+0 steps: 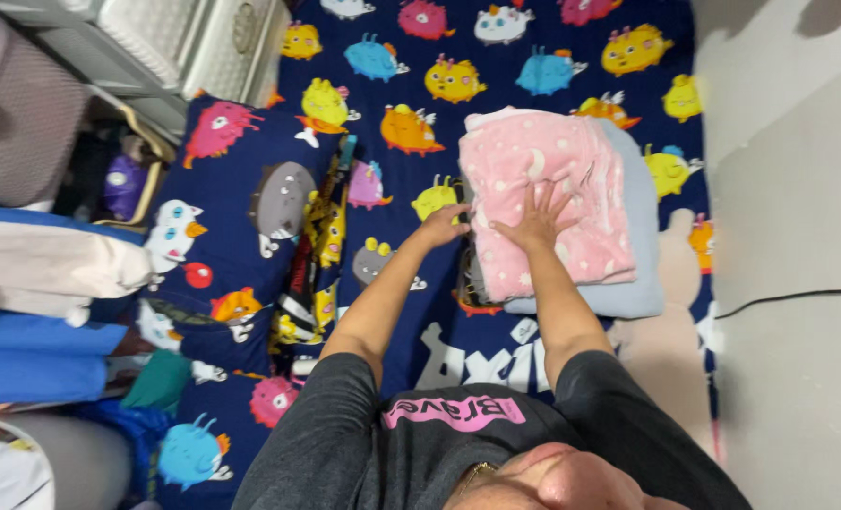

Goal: The person uses a pink lint roller to clean several pillows on a bed. They roll the lint roller over the surfaces of a pink pillow, a blue pillow, a white pillow, and a round white pillow with a Dunkin' logo, then place each cleaned pillow aside.

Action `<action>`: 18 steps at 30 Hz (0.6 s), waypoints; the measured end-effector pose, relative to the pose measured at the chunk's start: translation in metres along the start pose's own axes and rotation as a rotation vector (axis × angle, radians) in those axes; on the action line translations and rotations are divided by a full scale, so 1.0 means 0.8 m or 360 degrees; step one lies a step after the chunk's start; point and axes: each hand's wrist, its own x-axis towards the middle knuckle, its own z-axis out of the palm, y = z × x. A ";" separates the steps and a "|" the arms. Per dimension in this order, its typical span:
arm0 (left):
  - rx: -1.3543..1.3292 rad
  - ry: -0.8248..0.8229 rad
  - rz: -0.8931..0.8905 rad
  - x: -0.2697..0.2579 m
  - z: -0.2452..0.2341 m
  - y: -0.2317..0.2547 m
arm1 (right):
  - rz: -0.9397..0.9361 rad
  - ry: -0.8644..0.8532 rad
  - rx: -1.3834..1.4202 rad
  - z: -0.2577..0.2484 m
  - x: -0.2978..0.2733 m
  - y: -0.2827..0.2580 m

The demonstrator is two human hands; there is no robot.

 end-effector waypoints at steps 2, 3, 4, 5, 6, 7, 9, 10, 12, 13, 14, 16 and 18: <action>-0.0191 -0.0034 -0.0184 -0.038 -0.034 -0.027 | -0.0021 -0.0064 0.0010 0.006 0.008 -0.005; -0.0071 -0.0002 -0.0136 -0.055 -0.057 -0.037 | -0.0010 -0.0099 0.0016 0.009 0.015 -0.012; 0.0048 0.0028 -0.0085 -0.069 -0.082 -0.050 | -0.0047 -0.0039 0.0031 0.011 0.026 -0.021; 0.0018 0.0008 -0.0133 -0.084 -0.087 -0.059 | -0.0060 0.0005 0.0024 0.014 0.020 -0.010; -0.0011 -0.0012 -0.0182 -0.097 -0.091 -0.066 | -0.0072 0.0050 0.0016 0.019 0.014 -0.004; -0.0040 -0.0030 -0.0209 -0.100 -0.096 -0.070 | -0.0051 0.0024 0.0031 0.021 0.013 0.001; -0.0032 -0.0087 -0.0218 -0.089 -0.098 -0.068 | 0.0013 -0.0048 0.0061 0.021 0.010 0.003; -0.0031 -0.0128 -0.0228 -0.082 -0.090 -0.060 | 0.0024 -0.0067 0.0051 0.022 0.003 0.005; 0.0136 -0.0053 0.0440 -0.027 -0.073 -0.026 | 0.0068 -0.0056 0.0046 0.013 0.006 0.007; 0.0187 -0.0151 0.0525 0.002 -0.066 -0.005 | 0.0106 -0.0036 0.0043 0.015 0.001 0.002; 0.0238 -0.0246 0.0612 0.027 -0.060 0.017 | 0.0151 -0.0034 0.0041 0.018 -0.001 -0.004; 0.0552 -0.0458 0.0729 0.090 -0.050 0.065 | 0.0223 -0.0001 0.0022 0.011 0.011 0.000; 0.0731 -0.0670 0.0762 0.126 -0.049 0.093 | 0.0284 -0.0004 -0.0006 0.012 0.016 0.003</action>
